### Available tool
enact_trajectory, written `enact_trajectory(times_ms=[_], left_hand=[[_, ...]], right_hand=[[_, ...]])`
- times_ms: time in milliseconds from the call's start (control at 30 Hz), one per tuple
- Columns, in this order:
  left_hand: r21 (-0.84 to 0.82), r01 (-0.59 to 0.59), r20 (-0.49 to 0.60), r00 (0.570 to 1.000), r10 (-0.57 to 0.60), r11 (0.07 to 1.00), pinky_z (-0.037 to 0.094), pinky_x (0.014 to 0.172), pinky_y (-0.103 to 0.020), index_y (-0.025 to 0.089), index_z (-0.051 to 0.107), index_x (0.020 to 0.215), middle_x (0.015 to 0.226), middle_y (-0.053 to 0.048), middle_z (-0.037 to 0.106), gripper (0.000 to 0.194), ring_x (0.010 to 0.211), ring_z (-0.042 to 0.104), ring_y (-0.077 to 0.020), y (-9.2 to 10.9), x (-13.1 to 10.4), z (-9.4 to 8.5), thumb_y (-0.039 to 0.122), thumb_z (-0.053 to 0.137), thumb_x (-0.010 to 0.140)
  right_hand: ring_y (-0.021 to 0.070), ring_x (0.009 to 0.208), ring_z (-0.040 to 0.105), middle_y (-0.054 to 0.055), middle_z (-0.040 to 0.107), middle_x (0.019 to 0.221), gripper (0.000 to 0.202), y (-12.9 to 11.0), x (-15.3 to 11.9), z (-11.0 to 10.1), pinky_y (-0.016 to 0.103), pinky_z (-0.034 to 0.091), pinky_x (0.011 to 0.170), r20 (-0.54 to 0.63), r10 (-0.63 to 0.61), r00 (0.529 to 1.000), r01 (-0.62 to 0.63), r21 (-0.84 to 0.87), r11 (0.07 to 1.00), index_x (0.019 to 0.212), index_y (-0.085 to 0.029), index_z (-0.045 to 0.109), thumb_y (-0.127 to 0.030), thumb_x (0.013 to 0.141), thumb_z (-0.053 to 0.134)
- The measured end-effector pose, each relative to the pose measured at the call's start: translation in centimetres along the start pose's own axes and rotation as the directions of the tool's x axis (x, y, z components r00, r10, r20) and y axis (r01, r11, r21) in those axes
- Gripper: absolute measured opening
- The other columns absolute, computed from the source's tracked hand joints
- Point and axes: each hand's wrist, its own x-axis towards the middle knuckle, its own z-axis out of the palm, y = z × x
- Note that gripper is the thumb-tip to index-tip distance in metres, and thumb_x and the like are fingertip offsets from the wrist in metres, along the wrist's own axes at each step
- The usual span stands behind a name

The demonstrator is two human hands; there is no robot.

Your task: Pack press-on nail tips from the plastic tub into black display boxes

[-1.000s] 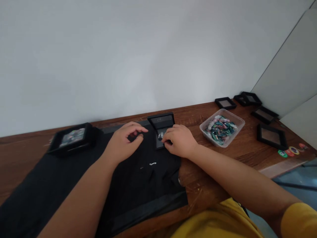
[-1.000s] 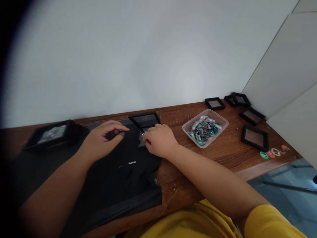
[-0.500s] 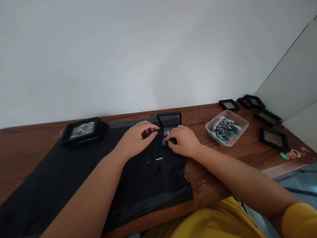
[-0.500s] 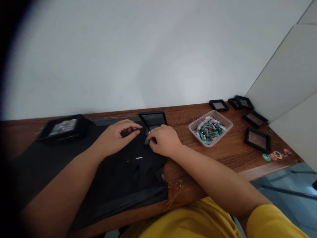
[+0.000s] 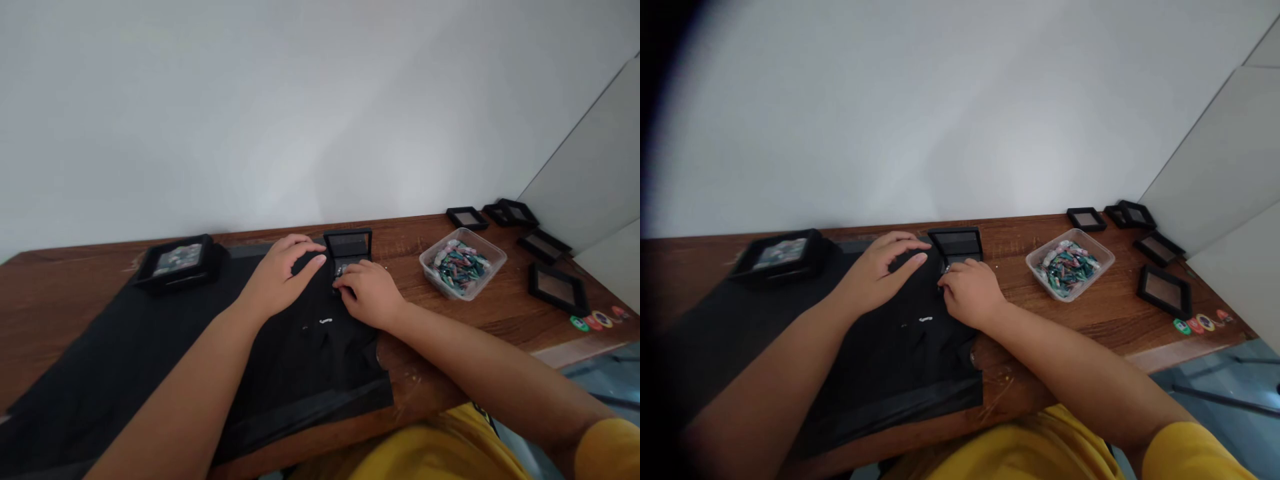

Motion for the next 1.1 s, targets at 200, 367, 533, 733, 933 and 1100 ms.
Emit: enact_trajectory(times_ms=[200, 367, 533, 733, 933, 1100], left_hand=[[0.026, -0.006, 0.001, 1.0, 0.006, 1.0, 0.049, 0.103, -0.043, 0.022, 0.072, 0.107, 0.113, -0.009, 0.067, 0.042, 0.114, 0.06, -0.0281, 0.3, 0.0, -0.4, 0.054, 0.047, 0.097], [0.009, 0.024, 0.132, 0.991, -0.025, 1.0, 0.052, 0.089, -0.04, 0.023, 0.075, 0.089, 0.1, -0.007, 0.069, 0.04, 0.096, 0.065, -0.0256, -0.2, 0.0, -0.2, 0.057, 0.055, 0.091], [0.046, 0.088, 0.274, 0.957, -0.097, 0.995, 0.048, 0.073, -0.033, 0.028, 0.079, 0.091, 0.093, -0.003, 0.072, 0.036, 0.082, 0.065, -0.0217, -0.1, -0.1, -0.5, 0.059, 0.062, 0.086], [0.135, 0.153, 0.337, 0.922, -0.191, 0.979, 0.045, 0.067, -0.031, 0.03, 0.079, 0.102, 0.088, -0.002, 0.071, 0.041, 0.074, 0.06, -0.0192, 0.0, -0.3, -0.8, 0.062, 0.064, 0.082], [0.067, 0.17, 0.453, 0.873, -0.182, 0.983, 0.044, 0.063, -0.029, 0.025, 0.075, 0.098, 0.084, -0.002, 0.069, 0.045, 0.069, 0.057, -0.0173, -0.1, -0.3, -0.3, 0.064, 0.063, 0.08], [0.032, 0.188, 0.469, 0.864, -0.181, 0.982, 0.044, 0.066, -0.03, 0.023, 0.072, 0.096, 0.085, -0.002, 0.067, 0.048, 0.072, 0.057, -0.0182, 0.1, -0.4, -0.1, 0.067, 0.06, 0.08]], right_hand=[[0.0223, 0.09, 0.061, 0.006, 0.075, 0.095, 0.011, 0.3, -0.1, -0.2, 0.034, 0.044, 0.083, -0.051, -0.014, 0.999, 0.016, 0.054, 0.998, 0.092, -0.019, 0.077, -0.017, 0.09, 0.066], [0.019, 0.083, 0.062, 0.003, 0.07, 0.083, 0.012, 0.9, -0.4, -3.2, 0.033, 0.044, 0.081, -0.23, -0.018, 0.973, 0.038, 0.082, 0.996, 0.083, -0.02, 0.071, -0.026, 0.092, 0.067], [0.0183, 0.068, 0.061, 0.003, 0.071, 0.077, 0.022, 3.4, -2.0, -9.4, 0.032, 0.039, 0.062, -0.291, 0.335, 0.896, -0.333, 0.058, 0.941, 0.085, -0.022, 0.071, -0.039, 0.094, 0.061], [0.0215, 0.076, 0.065, 0.004, 0.075, 0.087, 0.012, 10.1, -3.5, -12.0, 0.032, 0.039, 0.061, -0.224, 0.528, 0.819, -0.568, -0.181, 0.803, 0.084, -0.023, 0.073, -0.017, 0.074, 0.068], [0.0196, 0.072, 0.066, 0.004, 0.075, 0.085, 0.019, 13.3, -4.1, -12.8, 0.031, 0.044, 0.06, -0.053, 0.64, 0.767, -0.641, -0.115, 0.759, 0.083, -0.021, 0.072, -0.014, 0.065, 0.072], [0.02, 0.072, 0.065, 0.002, 0.073, 0.083, 0.026, 14.4, -4.9, -13.3, 0.03, 0.043, 0.059, 0.011, 0.653, 0.757, -0.639, -0.193, 0.745, 0.079, -0.023, 0.063, -0.028, 0.062, 0.082]])
